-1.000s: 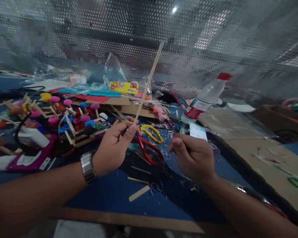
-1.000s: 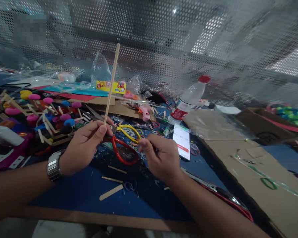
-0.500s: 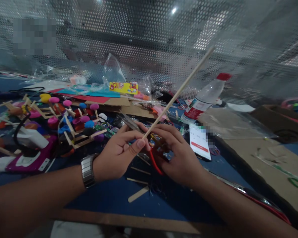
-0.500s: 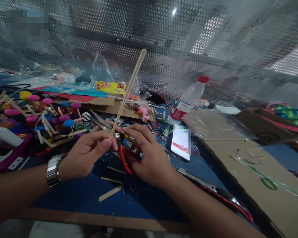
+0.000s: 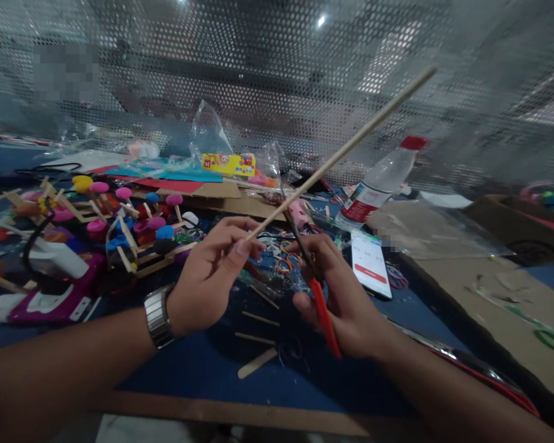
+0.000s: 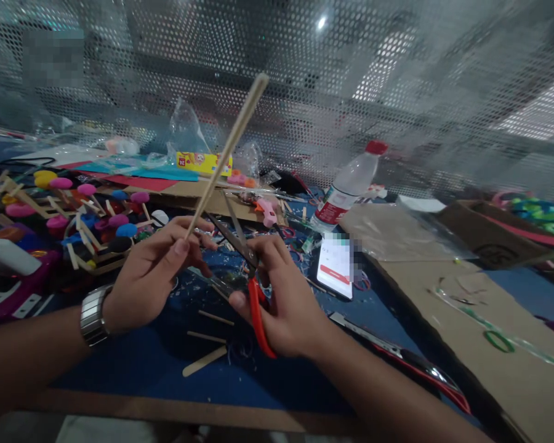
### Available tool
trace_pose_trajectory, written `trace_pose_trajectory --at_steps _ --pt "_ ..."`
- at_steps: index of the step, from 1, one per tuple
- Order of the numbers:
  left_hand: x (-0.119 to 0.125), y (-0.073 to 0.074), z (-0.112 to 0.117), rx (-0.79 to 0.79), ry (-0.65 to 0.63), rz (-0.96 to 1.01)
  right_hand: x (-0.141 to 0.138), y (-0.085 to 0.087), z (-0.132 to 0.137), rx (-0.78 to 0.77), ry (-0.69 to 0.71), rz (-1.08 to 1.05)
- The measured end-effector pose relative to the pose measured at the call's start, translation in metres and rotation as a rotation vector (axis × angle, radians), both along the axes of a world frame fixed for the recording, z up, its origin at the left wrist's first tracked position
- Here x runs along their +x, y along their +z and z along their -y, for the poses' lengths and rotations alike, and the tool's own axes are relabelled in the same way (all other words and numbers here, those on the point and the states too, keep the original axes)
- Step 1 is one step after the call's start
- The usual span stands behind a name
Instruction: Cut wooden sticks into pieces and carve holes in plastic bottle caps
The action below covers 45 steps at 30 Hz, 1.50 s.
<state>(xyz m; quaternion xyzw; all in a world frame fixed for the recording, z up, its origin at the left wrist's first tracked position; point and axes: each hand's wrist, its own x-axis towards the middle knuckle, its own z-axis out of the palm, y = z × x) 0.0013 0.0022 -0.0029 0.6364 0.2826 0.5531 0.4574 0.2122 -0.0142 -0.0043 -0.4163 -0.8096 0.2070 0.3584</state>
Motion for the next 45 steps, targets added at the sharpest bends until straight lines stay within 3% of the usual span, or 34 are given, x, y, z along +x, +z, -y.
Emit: trace_pose_trajectory --at_steps 3,8,14,21,45 --pt "0.0008 -0.0019 -0.0051 -0.094 0.029 0.095 0.0023 0.0000 -0.0014 0.005 0.020 0.046" --pt "0.0015 -0.0026 -0.0050 -0.129 0.041 -0.039 0.0032 -0.0026 -0.0016 -0.006 0.066 0.156" --pt "0.0012 0.0019 -0.0016 0.021 0.033 -0.230 0.0012 0.0004 0.0030 -0.068 0.076 0.207" --pt "0.0016 -0.0024 -0.0024 0.082 0.007 -0.264 0.0005 0.0010 0.0032 -0.012 0.128 0.196" --pt "0.0026 -0.0064 -0.0036 0.088 -0.025 -0.246 0.0006 0.0023 0.0021 -0.048 0.172 0.128"
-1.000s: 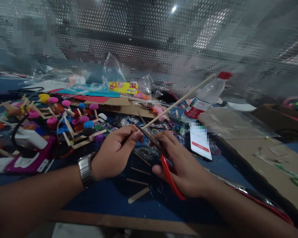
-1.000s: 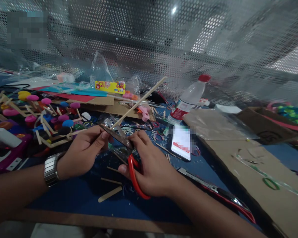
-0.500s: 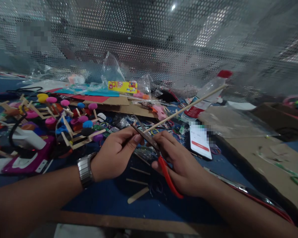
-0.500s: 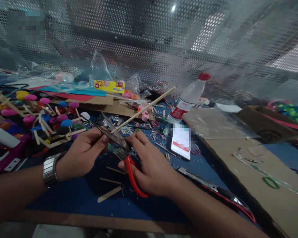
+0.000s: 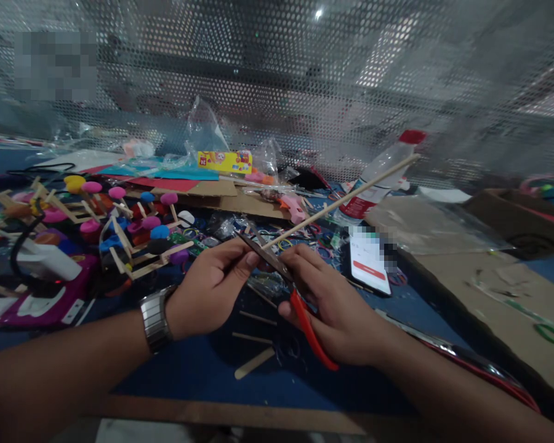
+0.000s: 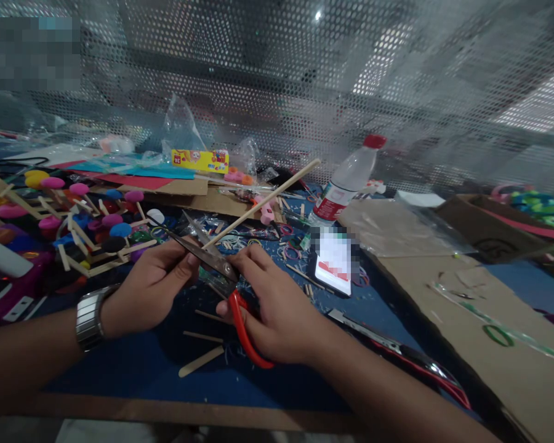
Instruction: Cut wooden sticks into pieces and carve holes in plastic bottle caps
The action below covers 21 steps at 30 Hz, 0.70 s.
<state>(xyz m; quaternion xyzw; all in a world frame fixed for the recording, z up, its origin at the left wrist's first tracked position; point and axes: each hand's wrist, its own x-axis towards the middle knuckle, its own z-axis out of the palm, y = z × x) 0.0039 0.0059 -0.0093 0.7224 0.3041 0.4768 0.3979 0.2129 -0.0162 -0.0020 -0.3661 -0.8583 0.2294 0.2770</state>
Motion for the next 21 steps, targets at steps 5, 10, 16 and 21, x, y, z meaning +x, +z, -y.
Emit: trace_pose_trajectory --at_steps 5,10,16,21 --pt "-0.0007 -0.0009 0.0005 -0.010 -0.009 0.005 -0.0006 -0.0011 -0.0006 -0.027 0.009 -0.013" --pt "-0.0010 0.0024 0.0015 0.022 -0.028 -0.006 -0.0003 -0.0013 -0.0007 -0.034 0.026 -0.049" --pt "-0.0035 0.0034 0.0003 0.172 0.002 -0.105 -0.0009 -0.0009 -0.0007 -0.023 0.033 -0.045" --pt "-0.0038 0.0051 0.0024 0.229 0.030 -0.165 -0.0026 0.0002 0.0014 0.026 -0.006 0.004"
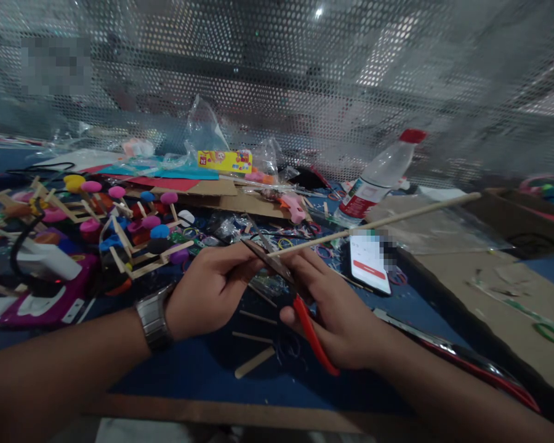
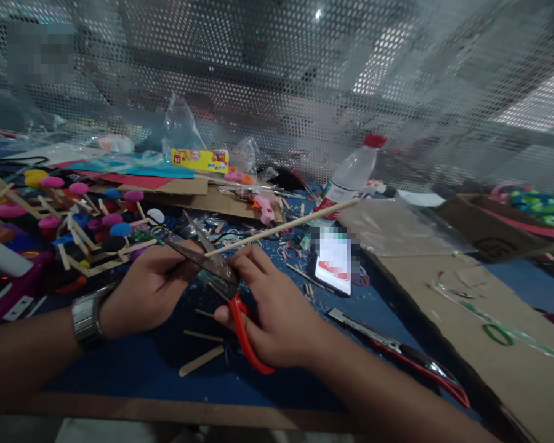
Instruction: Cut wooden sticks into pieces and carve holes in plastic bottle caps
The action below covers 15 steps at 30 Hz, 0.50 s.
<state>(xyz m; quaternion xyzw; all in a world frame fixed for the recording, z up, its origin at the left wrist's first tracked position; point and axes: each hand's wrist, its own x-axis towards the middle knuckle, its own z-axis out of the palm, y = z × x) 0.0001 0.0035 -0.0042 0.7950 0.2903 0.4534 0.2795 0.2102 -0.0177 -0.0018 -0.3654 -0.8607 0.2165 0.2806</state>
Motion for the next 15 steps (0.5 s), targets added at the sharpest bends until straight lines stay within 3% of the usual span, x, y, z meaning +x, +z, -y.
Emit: trace_pose_trajectory --at_steps 7,15 --pt "0.0005 0.0017 0.0005 0.059 -0.053 0.033 -0.0013 -0.0018 0.0043 0.068 -0.062 0.015" --pt "-0.0022 0.0012 -0.0006 0.089 -0.132 0.019 -0.0032 -0.0003 0.0061 0.119 -0.006 -0.035"
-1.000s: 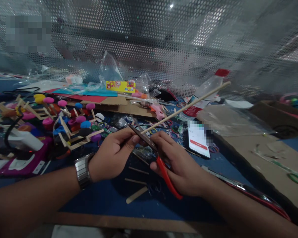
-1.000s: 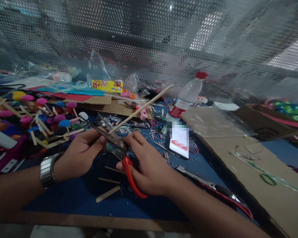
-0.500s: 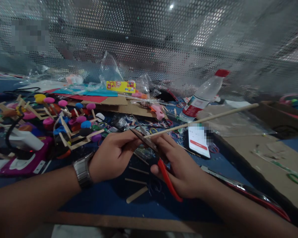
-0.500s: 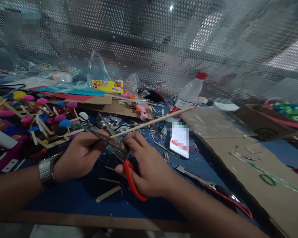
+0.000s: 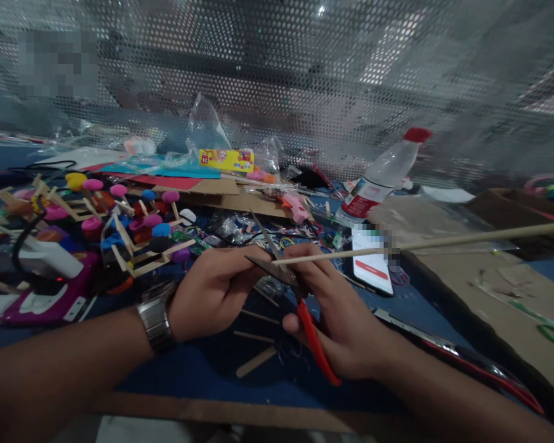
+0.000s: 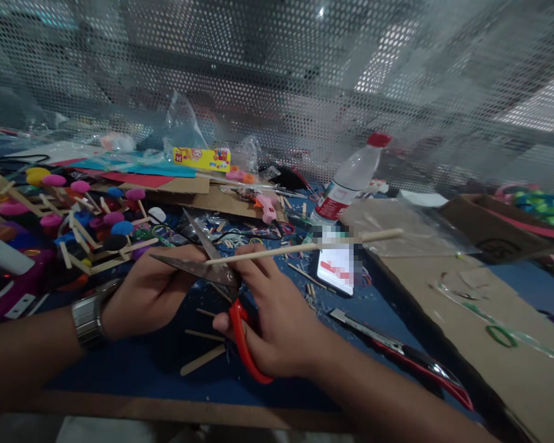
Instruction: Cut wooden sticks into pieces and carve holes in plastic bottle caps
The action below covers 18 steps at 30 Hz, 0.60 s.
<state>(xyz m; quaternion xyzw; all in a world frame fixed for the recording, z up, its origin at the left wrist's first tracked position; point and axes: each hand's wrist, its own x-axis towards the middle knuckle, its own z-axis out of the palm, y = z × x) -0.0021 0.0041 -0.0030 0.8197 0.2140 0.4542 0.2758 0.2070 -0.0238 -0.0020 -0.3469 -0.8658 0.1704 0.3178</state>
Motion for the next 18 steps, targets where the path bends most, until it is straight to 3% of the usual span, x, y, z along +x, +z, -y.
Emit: trace_pose_trajectory --at_steps 18 --pt "0.0047 -0.0066 0.0017 -0.116 0.000 0.062 -0.0026 -0.0050 0.0031 0.079 -0.189 0.276"
